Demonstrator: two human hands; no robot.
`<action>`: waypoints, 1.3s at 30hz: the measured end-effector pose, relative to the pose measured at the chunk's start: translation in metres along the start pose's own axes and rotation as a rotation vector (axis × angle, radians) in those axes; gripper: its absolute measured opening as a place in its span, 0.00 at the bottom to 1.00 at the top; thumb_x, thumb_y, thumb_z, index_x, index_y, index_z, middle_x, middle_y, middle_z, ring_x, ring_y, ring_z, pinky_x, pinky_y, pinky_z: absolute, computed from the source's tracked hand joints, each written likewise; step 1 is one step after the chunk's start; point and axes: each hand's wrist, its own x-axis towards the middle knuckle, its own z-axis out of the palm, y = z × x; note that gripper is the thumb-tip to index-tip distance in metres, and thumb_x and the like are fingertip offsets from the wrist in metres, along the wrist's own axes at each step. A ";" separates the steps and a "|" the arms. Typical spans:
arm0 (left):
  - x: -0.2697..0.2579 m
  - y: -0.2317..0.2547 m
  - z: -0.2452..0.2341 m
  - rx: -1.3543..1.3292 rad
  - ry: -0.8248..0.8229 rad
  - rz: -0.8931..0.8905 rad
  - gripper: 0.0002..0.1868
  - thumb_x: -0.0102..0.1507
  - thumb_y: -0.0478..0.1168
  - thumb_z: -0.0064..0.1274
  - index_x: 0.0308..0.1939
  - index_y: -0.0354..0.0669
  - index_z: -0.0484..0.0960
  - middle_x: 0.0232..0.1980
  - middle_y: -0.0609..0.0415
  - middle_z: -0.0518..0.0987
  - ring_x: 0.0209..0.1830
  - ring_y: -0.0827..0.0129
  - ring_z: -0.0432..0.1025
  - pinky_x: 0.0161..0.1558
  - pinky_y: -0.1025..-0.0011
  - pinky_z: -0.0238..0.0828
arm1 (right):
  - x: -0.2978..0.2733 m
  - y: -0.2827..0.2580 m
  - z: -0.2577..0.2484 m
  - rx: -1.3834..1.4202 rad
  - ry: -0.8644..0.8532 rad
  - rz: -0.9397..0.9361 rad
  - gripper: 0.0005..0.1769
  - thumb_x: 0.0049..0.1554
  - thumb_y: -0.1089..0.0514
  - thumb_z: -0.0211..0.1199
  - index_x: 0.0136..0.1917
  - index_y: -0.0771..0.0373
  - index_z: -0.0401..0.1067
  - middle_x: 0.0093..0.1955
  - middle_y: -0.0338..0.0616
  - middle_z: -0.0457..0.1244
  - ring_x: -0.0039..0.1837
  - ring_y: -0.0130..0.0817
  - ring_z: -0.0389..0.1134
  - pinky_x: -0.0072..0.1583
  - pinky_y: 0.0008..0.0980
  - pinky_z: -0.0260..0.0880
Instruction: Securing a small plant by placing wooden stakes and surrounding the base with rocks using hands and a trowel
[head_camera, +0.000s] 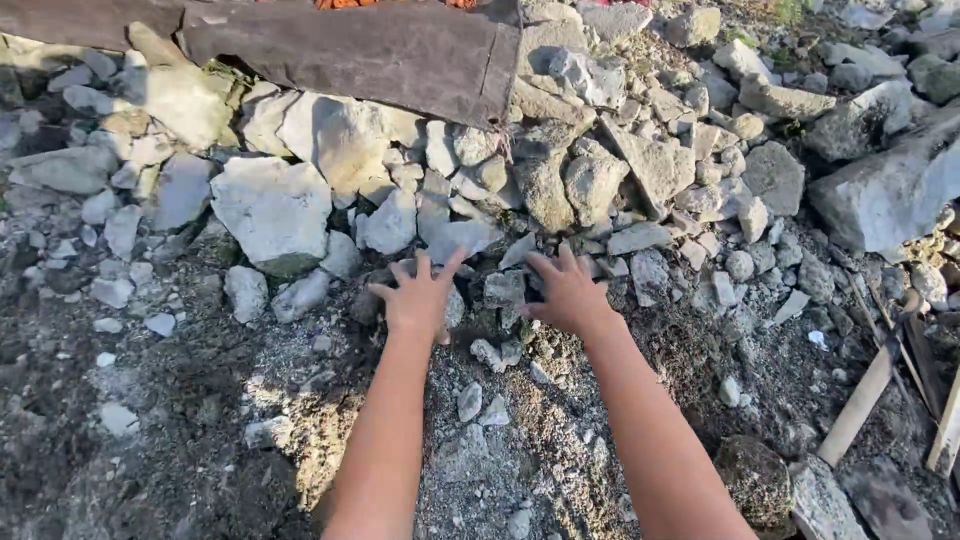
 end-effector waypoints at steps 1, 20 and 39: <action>-0.004 0.000 -0.002 0.070 0.042 0.014 0.75 0.51 0.45 0.76 0.81 0.74 0.27 0.81 0.35 0.40 0.77 0.23 0.44 0.66 0.22 0.54 | 0.009 0.004 0.019 0.092 0.041 -0.046 0.46 0.53 0.40 0.71 0.79 0.32 0.53 0.81 0.54 0.43 0.77 0.66 0.52 0.69 0.73 0.60; -0.048 0.076 0.011 0.102 0.233 0.262 0.14 0.62 0.44 0.51 0.26 0.39 0.80 0.27 0.50 0.81 0.26 0.65 0.78 0.31 0.69 0.81 | -0.313 0.092 0.266 0.726 0.417 0.344 0.49 0.47 0.61 0.71 0.77 0.40 0.56 0.78 0.52 0.48 0.72 0.51 0.61 0.66 0.59 0.73; -0.137 0.248 0.206 0.577 0.385 0.929 0.35 0.58 0.28 0.64 0.67 0.28 0.67 0.62 0.29 0.73 0.42 0.54 0.82 0.34 0.72 0.88 | -0.307 0.109 0.347 0.667 0.715 0.525 0.50 0.46 0.52 0.78 0.77 0.51 0.58 0.72 0.50 0.61 0.74 0.48 0.60 0.74 0.50 0.63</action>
